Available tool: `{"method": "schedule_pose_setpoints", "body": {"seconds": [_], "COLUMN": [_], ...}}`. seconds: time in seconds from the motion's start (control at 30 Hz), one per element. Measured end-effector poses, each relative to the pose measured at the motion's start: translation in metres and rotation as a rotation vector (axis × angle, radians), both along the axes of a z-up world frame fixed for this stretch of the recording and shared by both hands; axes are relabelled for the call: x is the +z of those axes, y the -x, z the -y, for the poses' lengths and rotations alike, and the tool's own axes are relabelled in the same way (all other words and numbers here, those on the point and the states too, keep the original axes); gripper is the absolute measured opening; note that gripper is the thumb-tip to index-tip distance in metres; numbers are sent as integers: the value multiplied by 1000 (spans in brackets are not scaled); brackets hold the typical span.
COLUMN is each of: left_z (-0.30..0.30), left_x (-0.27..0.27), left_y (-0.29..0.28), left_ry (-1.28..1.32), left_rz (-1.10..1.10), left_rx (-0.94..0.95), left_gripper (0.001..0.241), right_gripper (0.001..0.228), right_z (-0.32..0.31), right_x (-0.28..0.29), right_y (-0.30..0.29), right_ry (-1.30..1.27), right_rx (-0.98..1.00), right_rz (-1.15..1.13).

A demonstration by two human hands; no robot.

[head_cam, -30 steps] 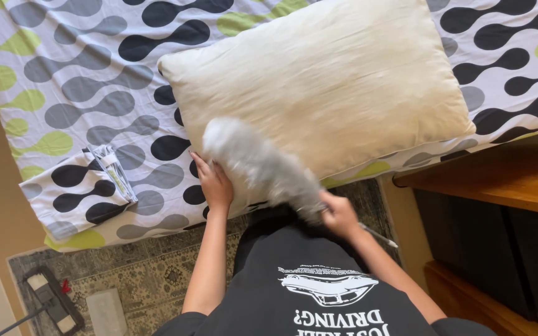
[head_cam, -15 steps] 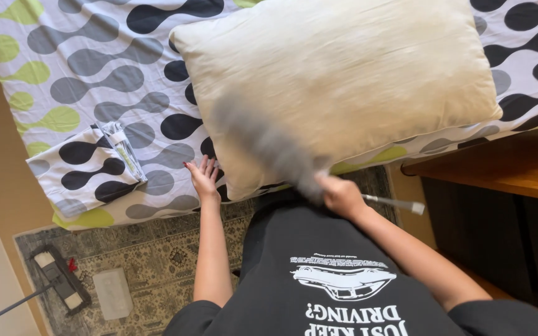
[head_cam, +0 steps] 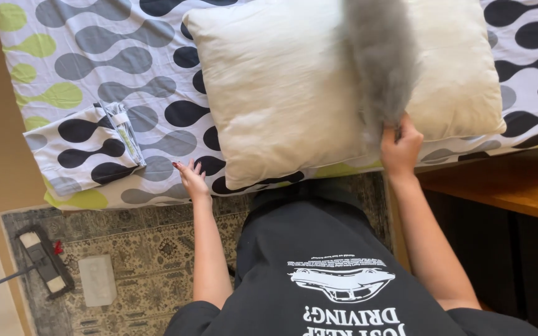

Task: The person is dusting a white pillow on a bed using a handheld grey duster.

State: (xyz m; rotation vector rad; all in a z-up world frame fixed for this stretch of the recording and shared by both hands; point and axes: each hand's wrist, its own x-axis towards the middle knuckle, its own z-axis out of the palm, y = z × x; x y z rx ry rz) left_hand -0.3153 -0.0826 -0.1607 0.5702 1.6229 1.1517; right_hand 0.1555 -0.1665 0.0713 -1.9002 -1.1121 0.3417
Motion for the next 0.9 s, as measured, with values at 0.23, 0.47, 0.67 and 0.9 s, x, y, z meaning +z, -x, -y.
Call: {"method": "schedule_pose_setpoints", "body": {"seconds": [0.23, 0.47, 0.67, 0.9], "left_z": [4, 9, 11, -7], "left_x": [22, 46, 44, 15], "left_y": [-5, 2, -5, -12], "left_ry": [18, 65, 82, 79], "left_rz": [22, -24, -18, -153], "left_rx": [-3, 190, 181, 146], "left_gripper": [91, 86, 83, 82], "right_gripper": [40, 38, 22, 21], "right_z": [30, 1, -41, 23], "right_x": [-49, -5, -20, -32], "right_y": [87, 45, 19, 149], "right_ry": [82, 251, 100, 766], "right_rx": [807, 730, 230, 1012], "right_rz": [273, 60, 52, 242]}}
